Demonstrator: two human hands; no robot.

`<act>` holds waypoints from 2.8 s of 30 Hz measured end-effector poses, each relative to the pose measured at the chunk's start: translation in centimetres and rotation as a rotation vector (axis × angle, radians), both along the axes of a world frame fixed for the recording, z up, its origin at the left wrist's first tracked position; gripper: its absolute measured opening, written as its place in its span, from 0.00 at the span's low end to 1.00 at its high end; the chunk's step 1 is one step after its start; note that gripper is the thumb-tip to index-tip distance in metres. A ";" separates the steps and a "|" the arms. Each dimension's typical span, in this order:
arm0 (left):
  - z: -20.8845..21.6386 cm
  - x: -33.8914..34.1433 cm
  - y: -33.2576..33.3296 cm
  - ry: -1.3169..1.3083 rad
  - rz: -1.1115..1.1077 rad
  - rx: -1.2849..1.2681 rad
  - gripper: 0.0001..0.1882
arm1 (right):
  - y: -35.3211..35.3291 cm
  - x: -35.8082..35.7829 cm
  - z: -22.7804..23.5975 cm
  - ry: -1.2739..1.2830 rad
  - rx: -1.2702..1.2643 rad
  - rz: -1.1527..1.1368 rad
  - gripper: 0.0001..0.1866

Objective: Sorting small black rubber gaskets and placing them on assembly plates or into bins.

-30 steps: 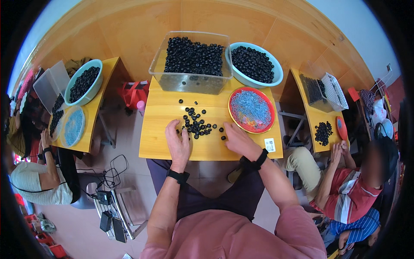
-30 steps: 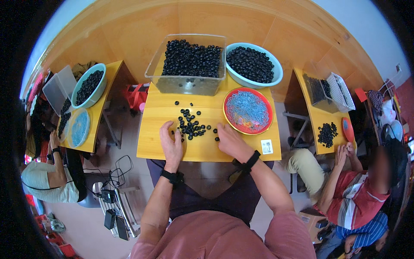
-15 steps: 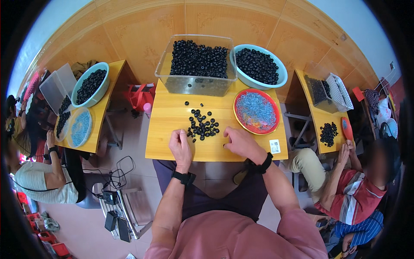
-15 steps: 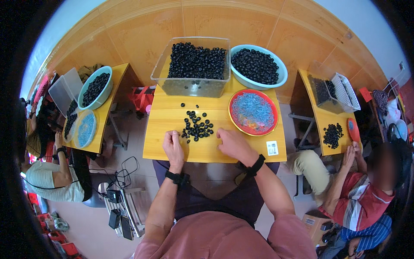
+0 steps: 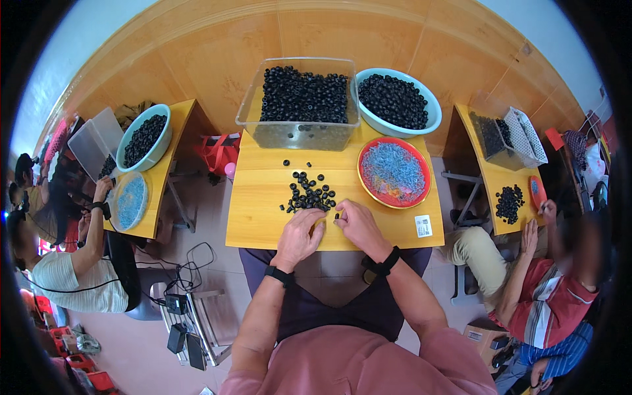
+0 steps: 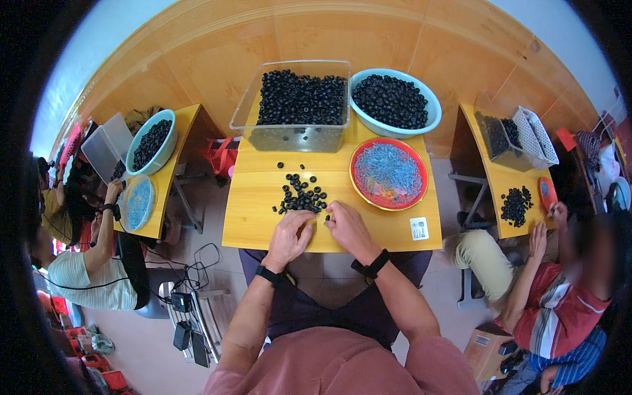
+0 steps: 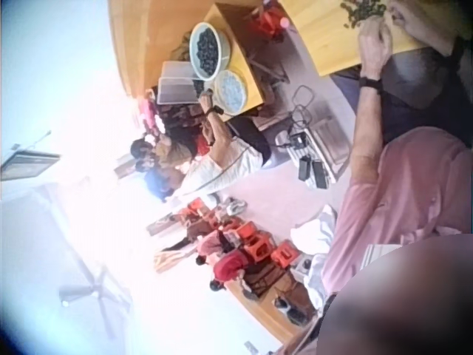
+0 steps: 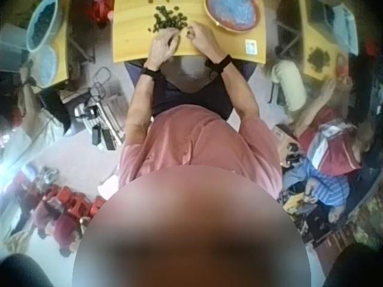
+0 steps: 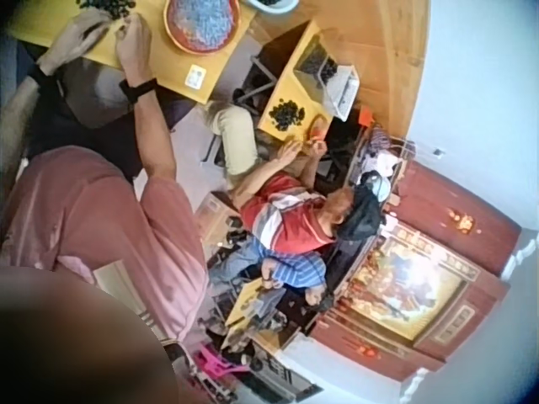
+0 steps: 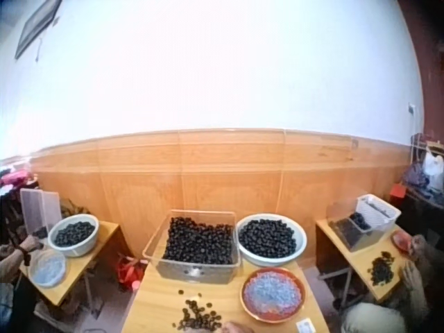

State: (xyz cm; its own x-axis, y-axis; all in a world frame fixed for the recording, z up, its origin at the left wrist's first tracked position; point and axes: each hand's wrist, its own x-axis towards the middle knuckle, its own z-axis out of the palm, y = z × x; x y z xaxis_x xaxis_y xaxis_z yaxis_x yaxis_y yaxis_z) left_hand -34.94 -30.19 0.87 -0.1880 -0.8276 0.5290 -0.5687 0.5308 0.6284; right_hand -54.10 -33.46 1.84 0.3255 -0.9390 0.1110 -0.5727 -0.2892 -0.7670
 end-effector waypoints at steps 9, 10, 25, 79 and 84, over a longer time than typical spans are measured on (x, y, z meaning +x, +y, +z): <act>-0.1 -0.3 0.3 -0.011 0.129 0.176 0.09 | 0.3 0.1 -2.3 -0.036 -0.109 -0.050 0.10; -0.1 -0.3 0.3 -0.016 0.136 0.147 0.08 | 0.4 0.2 -2.2 -0.025 -0.087 -0.042 0.10; -0.6 -0.2 -0.3 0.106 0.123 0.262 0.08 | 1.4 0.6 -2.9 -0.035 -0.323 -0.086 0.10; 0.0 -1.5 -0.7 0.155 -0.020 0.232 0.10 | -0.6 -0.2 -3.2 -0.629 0.287 0.021 0.06; -0.4 -1.3 -0.6 0.193 -0.004 0.300 0.12 | -0.3 -0.2 -2.8 -0.517 0.180 0.049 0.06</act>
State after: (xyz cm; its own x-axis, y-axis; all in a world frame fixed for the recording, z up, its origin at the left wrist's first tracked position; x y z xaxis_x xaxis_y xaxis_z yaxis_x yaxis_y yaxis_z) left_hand -36.28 -30.81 0.52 -0.1120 -0.9510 0.2882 -0.4221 0.3081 0.8526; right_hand -54.29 -33.74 -0.97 0.3152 -0.9430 0.1071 -0.0977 -0.1445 -0.9847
